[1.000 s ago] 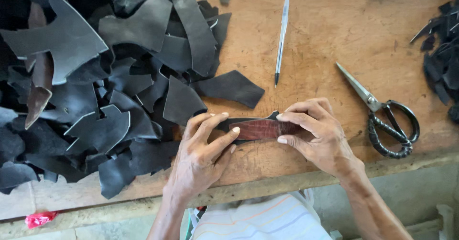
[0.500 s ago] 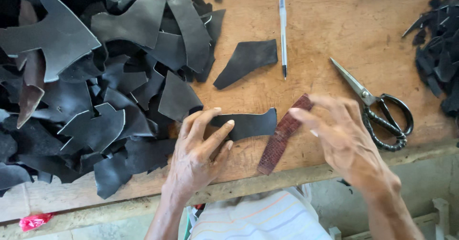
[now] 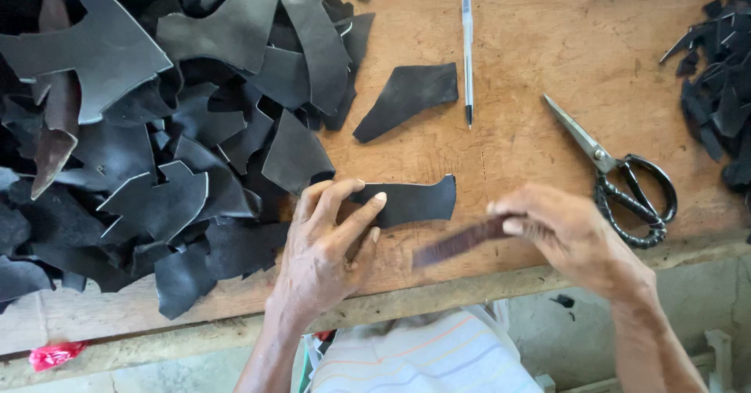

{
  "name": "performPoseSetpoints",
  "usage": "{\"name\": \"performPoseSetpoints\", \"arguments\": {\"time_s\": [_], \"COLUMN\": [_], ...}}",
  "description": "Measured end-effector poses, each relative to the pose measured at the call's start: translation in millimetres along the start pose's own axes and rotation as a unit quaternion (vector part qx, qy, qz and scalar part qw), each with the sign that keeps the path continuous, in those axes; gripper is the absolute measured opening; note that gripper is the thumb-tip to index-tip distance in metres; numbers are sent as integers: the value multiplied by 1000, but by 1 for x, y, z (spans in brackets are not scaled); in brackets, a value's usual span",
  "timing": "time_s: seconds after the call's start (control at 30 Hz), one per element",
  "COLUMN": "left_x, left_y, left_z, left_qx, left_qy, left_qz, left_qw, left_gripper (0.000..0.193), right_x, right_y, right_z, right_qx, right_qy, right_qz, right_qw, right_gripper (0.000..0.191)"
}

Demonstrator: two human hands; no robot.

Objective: The person marks a piece of black leather with a pen, then uses shears to cut it into a specific shape. They trim the edges, compare the cut piece to a pattern, and repeat the process with additional leather pieces, stacking the finished pieces on the table.

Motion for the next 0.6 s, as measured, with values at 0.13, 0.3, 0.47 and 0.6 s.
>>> {"name": "performPoseSetpoints", "arguments": {"time_s": [0.13, 0.3, 0.47, 0.6], "left_x": [-1, -1, -1, 1], "left_y": [0, -1, -4, -3], "left_z": [-2, 2, 10, 11], "left_qx": [-7, 2, 16, 23], "left_qy": [0, 7, 21, 20], "left_qz": [5, 9, 11, 6], "left_qw": [1000, 1000, 1000, 1000], "left_gripper": [54, 66, 78, 79], "right_x": [-6, -17, -23, -32], "right_y": [15, 17, 9, 9], "right_z": [-7, 6, -8, -4], "right_qx": [11, -10, -18, -35], "right_qy": [-69, -47, -132, -118], "right_qz": [-101, -126, -129, -125], "right_qw": [992, 991, 983, 985], "right_gripper": [29, 25, 24, 25]}}
Point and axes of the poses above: each hand's wrist, its own x-axis away from the middle knuckle, its own y-axis out of the back of the hand, z = x × y, the point moved 10 cm from there along -x, towards the middle knuckle, and after that the axes turned 8 degrees about -x, right-handed, at the moved point
